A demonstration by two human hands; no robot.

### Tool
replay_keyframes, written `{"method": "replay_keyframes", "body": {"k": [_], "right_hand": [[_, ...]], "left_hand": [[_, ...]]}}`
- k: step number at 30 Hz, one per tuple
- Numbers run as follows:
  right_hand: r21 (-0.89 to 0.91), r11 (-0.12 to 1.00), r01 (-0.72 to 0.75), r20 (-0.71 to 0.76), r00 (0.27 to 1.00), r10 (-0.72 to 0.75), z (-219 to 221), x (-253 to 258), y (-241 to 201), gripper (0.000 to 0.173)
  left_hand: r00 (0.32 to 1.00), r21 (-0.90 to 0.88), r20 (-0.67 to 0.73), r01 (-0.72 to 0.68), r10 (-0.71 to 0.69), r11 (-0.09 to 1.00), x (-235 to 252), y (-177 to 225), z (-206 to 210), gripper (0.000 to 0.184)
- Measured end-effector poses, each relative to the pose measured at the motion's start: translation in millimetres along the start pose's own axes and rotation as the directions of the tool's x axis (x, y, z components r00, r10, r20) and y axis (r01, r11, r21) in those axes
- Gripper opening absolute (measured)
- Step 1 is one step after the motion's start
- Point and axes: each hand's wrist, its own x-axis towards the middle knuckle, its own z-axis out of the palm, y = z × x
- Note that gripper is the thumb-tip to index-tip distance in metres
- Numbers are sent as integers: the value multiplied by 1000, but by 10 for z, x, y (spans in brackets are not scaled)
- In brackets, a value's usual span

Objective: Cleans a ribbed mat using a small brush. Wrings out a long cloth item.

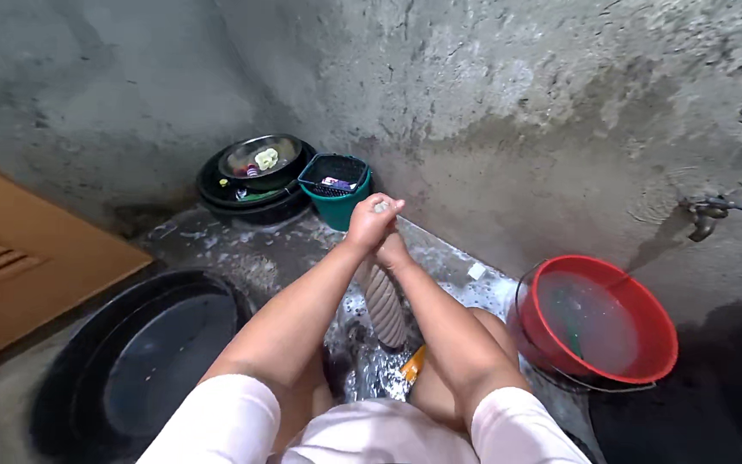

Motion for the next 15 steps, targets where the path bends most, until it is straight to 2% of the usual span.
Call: {"method": "replay_keyframes", "body": {"k": [3, 5, 7, 9, 10, 12, 13, 14, 15], "right_hand": [[80, 996, -30, -69, 997, 35, 226, 160, 128, 36], [88, 996, -32, -91, 995, 40, 352, 216, 252, 34], [6, 999, -43, -103, 994, 43, 430, 217, 299, 34], [-137, 989, -48, -119, 992, 31, 400, 208, 232, 40], [-163, 986, -25, -141, 990, 2, 359, 211, 217, 43], [-68, 998, 17, -220, 975, -32, 266, 241, 214, 46], [31, 999, 21, -250, 968, -13, 231, 269, 186, 47], [123, 992, 31, -259, 966, 2, 210, 292, 152, 48], [192, 980, 49, -249, 969, 0, 197, 305, 103, 47]], "left_hand": [[995, 102, -87, 58, -49, 993, 89, -131, -42, 48], [992, 223, -103, 90, -69, 971, 120, -247, -75, 54], [991, 248, -104, 106, -82, 963, 93, -330, -116, 52], [994, 123, -109, 34, -21, 992, -8, -390, -169, 37], [998, 32, -70, -9, 11, 999, -114, -425, -223, 37], [997, -22, 76, 12, -10, 1000, -383, -619, -324, 106], [987, 5, 155, 47, -47, 999, -469, -788, -339, 130], [977, 39, 199, 67, -73, 997, -516, -937, -324, 138], [974, 70, 206, 77, -90, 995, -521, -1009, -301, 133]]}}
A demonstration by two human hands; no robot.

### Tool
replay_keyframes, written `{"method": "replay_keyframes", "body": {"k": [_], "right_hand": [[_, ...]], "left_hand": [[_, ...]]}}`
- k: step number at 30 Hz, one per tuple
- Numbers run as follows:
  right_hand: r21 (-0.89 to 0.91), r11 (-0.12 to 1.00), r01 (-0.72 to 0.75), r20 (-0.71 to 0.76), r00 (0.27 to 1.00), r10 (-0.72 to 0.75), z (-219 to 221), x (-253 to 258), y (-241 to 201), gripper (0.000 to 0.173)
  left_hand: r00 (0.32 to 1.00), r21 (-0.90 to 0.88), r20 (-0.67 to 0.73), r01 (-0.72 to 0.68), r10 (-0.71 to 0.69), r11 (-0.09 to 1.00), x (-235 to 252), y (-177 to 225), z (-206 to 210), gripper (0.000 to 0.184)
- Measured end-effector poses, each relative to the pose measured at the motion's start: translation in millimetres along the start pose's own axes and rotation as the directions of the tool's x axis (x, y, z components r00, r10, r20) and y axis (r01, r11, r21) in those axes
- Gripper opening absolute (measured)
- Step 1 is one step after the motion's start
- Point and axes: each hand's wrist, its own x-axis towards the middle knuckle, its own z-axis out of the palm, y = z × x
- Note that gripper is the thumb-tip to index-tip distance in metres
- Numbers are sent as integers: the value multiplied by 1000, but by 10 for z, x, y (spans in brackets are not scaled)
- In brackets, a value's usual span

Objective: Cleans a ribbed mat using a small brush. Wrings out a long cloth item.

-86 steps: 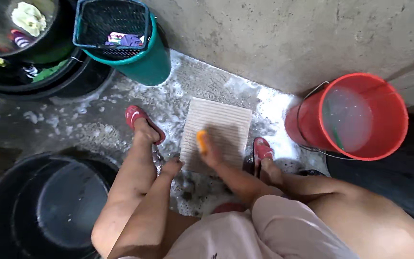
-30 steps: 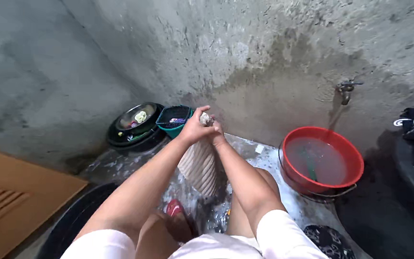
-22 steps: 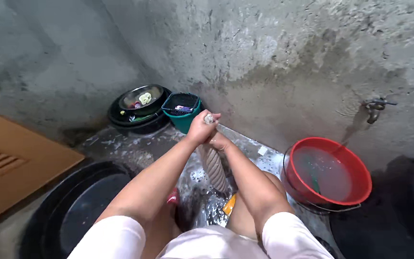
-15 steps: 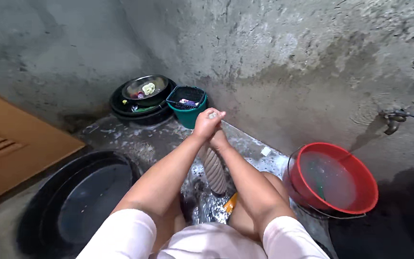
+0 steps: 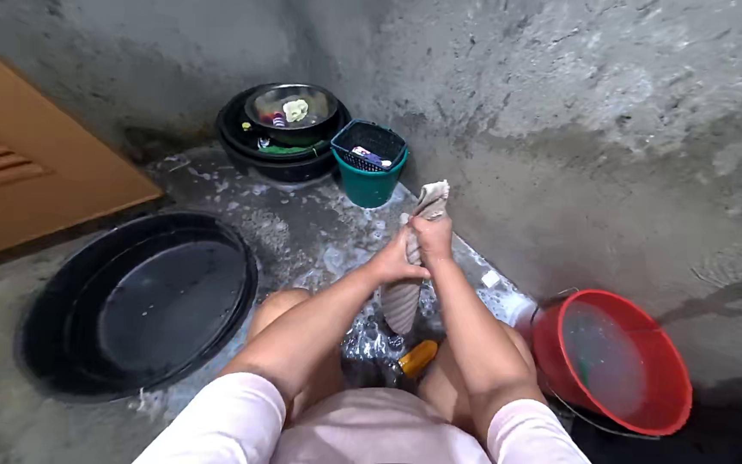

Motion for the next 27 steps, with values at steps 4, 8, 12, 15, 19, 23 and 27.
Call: {"method": "replay_keyframes", "body": {"k": [4, 8, 12, 15, 19, 23, 27], "right_hand": [[198, 978, 67, 244, 963, -116, 42, -86, -225, 47], [242, 956, 167, 236, 945, -225, 214, -166, -220, 63], [105, 975, 194, 396, 891, -220, 260, -70, 110, 121], [-82, 962, 262, 532, 827, -180, 270, 20, 452, 140], [-222, 963, 154, 421, 906, -48, 292, -19, 694, 128], [-257, 961, 103, 308, 951, -20, 356, -109, 534, 103], [-275, 950, 147, 214, 973, -88, 337, -79, 246, 89]], "left_hand": [[998, 135, 45, 41, -47, 990, 64, -20, -192, 95], [971, 65, -228, -55, 69, 996, 3, -30, -244, 55], [897, -2, -431, 112, -102, 994, 149, -29, -351, 56], [817, -276, -492, 182, -301, 944, 251, -79, -486, 66], [887, -340, -417, 50, -198, 939, 201, -35, -443, 62], [873, -474, -428, 4, -234, 881, 196, 35, -461, 59], [865, -495, -485, -152, -127, 856, 112, 87, -392, 111]]}}
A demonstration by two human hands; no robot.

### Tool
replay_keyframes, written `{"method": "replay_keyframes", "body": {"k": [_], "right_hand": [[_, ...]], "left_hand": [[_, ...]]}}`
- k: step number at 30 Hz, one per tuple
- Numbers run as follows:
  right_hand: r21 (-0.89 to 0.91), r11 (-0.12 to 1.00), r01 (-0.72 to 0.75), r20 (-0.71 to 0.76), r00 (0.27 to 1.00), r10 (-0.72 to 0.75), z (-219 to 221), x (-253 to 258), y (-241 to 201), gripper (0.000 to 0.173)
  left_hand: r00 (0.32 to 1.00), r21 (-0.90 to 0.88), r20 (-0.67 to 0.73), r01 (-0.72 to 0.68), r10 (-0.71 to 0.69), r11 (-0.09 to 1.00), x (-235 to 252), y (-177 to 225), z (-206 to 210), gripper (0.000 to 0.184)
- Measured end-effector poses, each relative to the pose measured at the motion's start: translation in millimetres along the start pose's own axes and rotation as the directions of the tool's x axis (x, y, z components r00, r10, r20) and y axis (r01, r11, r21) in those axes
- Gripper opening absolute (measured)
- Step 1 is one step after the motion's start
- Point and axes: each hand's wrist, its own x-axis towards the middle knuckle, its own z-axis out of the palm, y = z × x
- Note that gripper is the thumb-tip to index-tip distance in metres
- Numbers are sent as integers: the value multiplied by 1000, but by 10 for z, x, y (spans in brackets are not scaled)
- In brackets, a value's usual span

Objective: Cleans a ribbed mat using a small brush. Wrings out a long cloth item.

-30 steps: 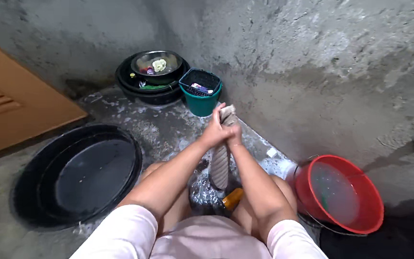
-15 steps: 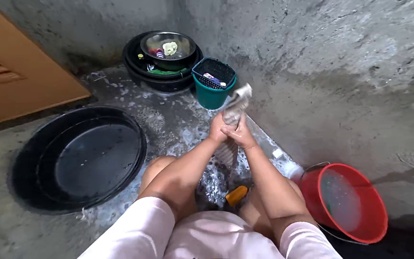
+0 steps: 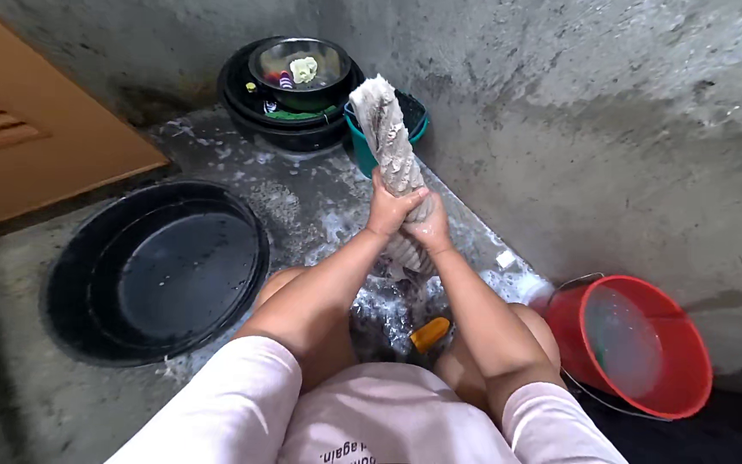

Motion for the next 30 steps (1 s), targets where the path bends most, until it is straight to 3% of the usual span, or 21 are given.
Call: {"method": "replay_keyframes", "body": {"k": [3, 5, 7, 9, 14, 17, 20, 23, 27, 30], "right_hand": [[145, 983, 113, -148, 985, -91, -100, 77, -88, 82], [398, 908, 133, -195, 979, -58, -161, 146, -140, 87], [574, 803, 161, -189, 980, -61, -213, 162, -175, 90], [573, 793, 206, -172, 977, -129, -225, 146, -208, 95], [295, 912, 285, -166, 955, -245, -84, 139, -209, 101], [436, 893, 110, 22, 991, -133, -9, 49, -56, 121], [540, 837, -85, 254, 965, -66, 19, -11, 194, 133], [512, 819, -260, 382, 923, 54, 62, -82, 262, 110], [537, 802, -263, 382, 923, 46, 92, -81, 160, 67], [380, 902, -205, 255, 960, 111, 190, -105, 134, 73]], "left_hand": [[967, 248, 243, -133, 72, 960, -99, -99, -84, 142], [926, 350, 376, -101, -41, 931, -125, -183, -151, 144], [901, 391, 397, 4, -173, 921, -139, -227, -157, 135], [918, 416, 349, 27, -187, 909, -161, -237, -128, 117], [997, 364, 71, -3, -24, 931, -212, -293, -36, 89], [999, 428, -35, 28, -14, 903, -82, -149, -40, 85], [993, 175, -110, 59, -40, 983, -6, -94, -11, 93], [986, -16, -162, 41, -43, 999, 36, -64, 27, 94], [971, -95, -228, 58, -78, 994, 19, -61, 74, 92], [969, -21, -237, 70, -73, 997, 36, -76, 51, 90]]}}
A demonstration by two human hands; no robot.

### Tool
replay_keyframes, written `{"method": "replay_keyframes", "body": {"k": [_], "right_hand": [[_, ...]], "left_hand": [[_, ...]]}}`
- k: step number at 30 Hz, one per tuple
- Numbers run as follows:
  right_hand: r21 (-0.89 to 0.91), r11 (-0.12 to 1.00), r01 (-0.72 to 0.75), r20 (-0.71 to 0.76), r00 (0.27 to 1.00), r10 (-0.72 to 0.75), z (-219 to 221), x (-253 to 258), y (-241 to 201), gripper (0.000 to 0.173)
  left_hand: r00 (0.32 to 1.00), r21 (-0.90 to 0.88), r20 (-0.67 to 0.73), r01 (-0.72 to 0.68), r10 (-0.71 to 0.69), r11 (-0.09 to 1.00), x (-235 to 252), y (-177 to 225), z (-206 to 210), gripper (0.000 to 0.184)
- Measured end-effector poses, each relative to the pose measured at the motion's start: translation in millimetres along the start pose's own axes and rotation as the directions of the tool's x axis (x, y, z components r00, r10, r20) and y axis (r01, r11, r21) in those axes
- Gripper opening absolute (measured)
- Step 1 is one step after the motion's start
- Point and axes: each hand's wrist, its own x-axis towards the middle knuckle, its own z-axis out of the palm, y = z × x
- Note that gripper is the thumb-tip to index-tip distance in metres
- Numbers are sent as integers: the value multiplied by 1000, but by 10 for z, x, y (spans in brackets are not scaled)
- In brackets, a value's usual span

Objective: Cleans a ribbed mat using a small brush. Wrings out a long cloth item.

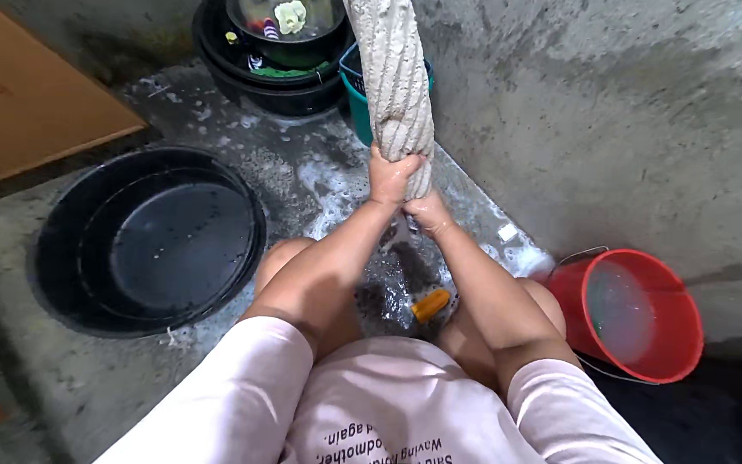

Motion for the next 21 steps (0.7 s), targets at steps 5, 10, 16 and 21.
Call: {"method": "replay_keyframes", "body": {"k": [5, 10, 16, 21], "right_hand": [[-440, 898, -21, -163, 985, -57, 98, -7, 8, 77], [-604, 793, 85, -151, 964, -218, 49, 14, 182, 63], [-784, 616, 77, 49, 997, -61, -195, -6, -133, 93], [-873, 467, 141, 119, 990, -76, -1064, -392, -797, 69]], "left_hand": [[999, 16, 31, 32, -32, 999, 23, 23, -39, 88], [995, 121, 85, 46, -57, 992, 7, 43, -75, 82], [994, 258, 26, -108, 105, 960, -163, 217, -95, 85], [881, 261, -78, -434, 466, 863, 24, 964, -565, 80]]}}
